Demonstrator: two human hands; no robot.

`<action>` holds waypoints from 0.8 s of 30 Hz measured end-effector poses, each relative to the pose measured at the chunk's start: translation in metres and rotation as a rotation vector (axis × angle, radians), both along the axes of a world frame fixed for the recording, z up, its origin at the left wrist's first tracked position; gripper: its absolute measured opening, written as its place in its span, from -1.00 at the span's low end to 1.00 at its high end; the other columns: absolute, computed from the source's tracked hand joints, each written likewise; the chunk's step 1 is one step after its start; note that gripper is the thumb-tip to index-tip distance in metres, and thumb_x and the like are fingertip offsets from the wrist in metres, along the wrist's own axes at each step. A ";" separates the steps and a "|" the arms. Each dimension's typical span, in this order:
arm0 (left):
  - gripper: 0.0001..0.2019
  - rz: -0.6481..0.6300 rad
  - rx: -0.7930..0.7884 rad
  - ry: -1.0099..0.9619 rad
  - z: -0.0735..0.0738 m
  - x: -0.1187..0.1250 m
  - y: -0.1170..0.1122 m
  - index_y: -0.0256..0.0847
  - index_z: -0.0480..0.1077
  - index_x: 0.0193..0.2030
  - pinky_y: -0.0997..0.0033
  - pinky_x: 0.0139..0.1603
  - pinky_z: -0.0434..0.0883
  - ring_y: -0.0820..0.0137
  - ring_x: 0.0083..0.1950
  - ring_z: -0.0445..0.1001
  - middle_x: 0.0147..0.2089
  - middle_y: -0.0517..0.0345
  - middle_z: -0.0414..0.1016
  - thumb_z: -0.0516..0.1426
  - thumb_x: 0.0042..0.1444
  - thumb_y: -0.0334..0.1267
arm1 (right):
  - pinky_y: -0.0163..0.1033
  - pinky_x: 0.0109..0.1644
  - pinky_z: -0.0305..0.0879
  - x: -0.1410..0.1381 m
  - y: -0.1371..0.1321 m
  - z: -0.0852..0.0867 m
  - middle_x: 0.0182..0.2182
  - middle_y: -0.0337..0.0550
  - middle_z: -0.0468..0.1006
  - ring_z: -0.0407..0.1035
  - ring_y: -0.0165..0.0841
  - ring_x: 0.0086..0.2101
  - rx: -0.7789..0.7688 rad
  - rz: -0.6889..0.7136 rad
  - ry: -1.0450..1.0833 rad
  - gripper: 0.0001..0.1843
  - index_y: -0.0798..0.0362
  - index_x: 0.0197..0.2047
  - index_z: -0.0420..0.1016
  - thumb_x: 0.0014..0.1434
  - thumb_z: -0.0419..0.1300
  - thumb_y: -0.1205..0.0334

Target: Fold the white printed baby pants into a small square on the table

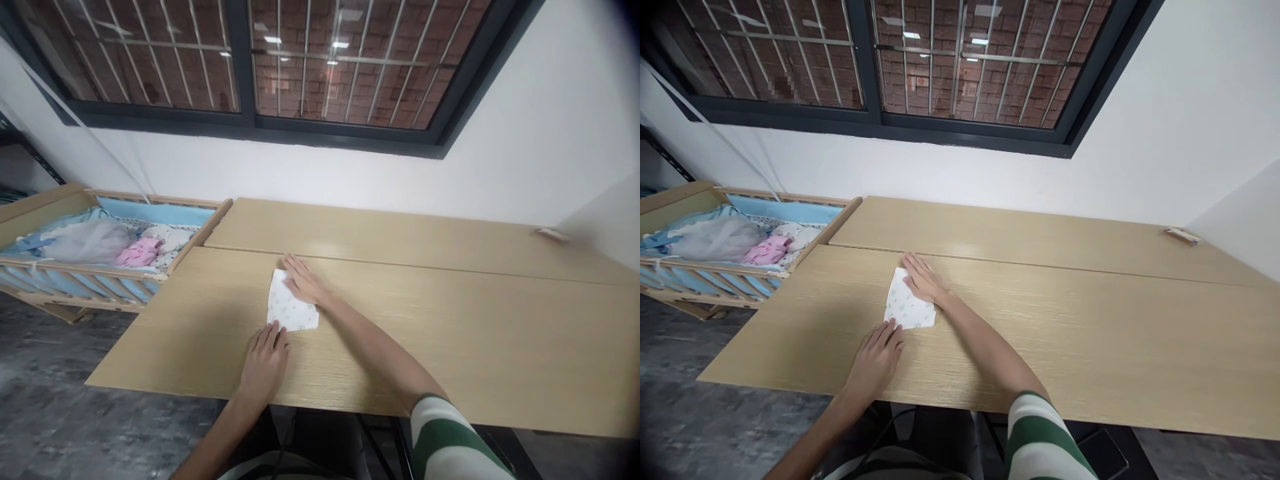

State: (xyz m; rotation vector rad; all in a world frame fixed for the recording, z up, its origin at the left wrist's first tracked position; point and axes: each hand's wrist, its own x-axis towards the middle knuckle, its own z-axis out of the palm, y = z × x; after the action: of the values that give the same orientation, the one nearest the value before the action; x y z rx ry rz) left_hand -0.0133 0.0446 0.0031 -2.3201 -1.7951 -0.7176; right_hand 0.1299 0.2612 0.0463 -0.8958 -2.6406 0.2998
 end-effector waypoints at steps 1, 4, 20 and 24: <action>-0.66 -0.039 -0.030 -0.024 0.002 -0.008 0.005 -0.28 0.43 0.18 0.01 0.24 0.41 0.10 0.26 0.44 0.22 -0.17 0.49 -0.04 0.39 -0.33 | 0.13 0.43 -0.08 0.007 -0.009 0.005 0.44 0.18 0.07 -0.07 -0.08 0.41 0.001 -0.018 0.037 -0.39 0.16 0.44 0.13 0.47 -0.10 0.02; -0.70 -0.147 -0.114 -0.112 0.010 -0.033 0.023 -0.21 0.45 0.14 0.09 0.20 0.44 0.19 0.15 0.49 0.10 -0.07 0.55 -0.01 0.38 -0.32 | 0.09 0.29 0.14 0.032 -0.043 0.020 0.18 0.12 0.43 0.28 -0.09 0.19 -0.062 0.031 0.060 -0.57 0.06 0.16 0.47 0.44 0.01 0.00; -0.66 -0.184 -0.372 -0.485 0.032 -0.063 0.067 -0.13 0.45 0.01 0.09 0.25 0.32 0.15 0.11 0.51 0.03 0.05 0.60 0.13 0.25 0.04 | -0.14 -0.04 0.36 0.071 -0.095 0.037 -0.09 -0.03 0.60 0.48 -0.22 -0.14 -0.403 -0.016 0.185 -0.72 0.06 0.07 0.43 0.42 0.00 0.18; -0.68 -0.063 -0.440 -0.638 0.026 -0.064 0.085 -0.18 0.46 -0.08 0.26 -0.02 0.49 0.20 -0.08 0.60 -0.09 0.04 0.65 0.13 0.23 0.02 | -0.17 -0.09 0.35 0.062 -0.077 0.031 -0.14 -0.06 0.57 0.45 -0.24 -0.18 -0.425 -0.140 0.339 -0.74 0.07 0.02 0.37 0.35 0.09 0.13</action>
State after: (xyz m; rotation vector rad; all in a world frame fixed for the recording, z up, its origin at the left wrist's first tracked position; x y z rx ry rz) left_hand -0.0777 0.1300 0.0295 -2.6225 -2.3409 -1.3080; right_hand 0.1921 0.1840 0.0770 -1.0420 -2.2231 0.9138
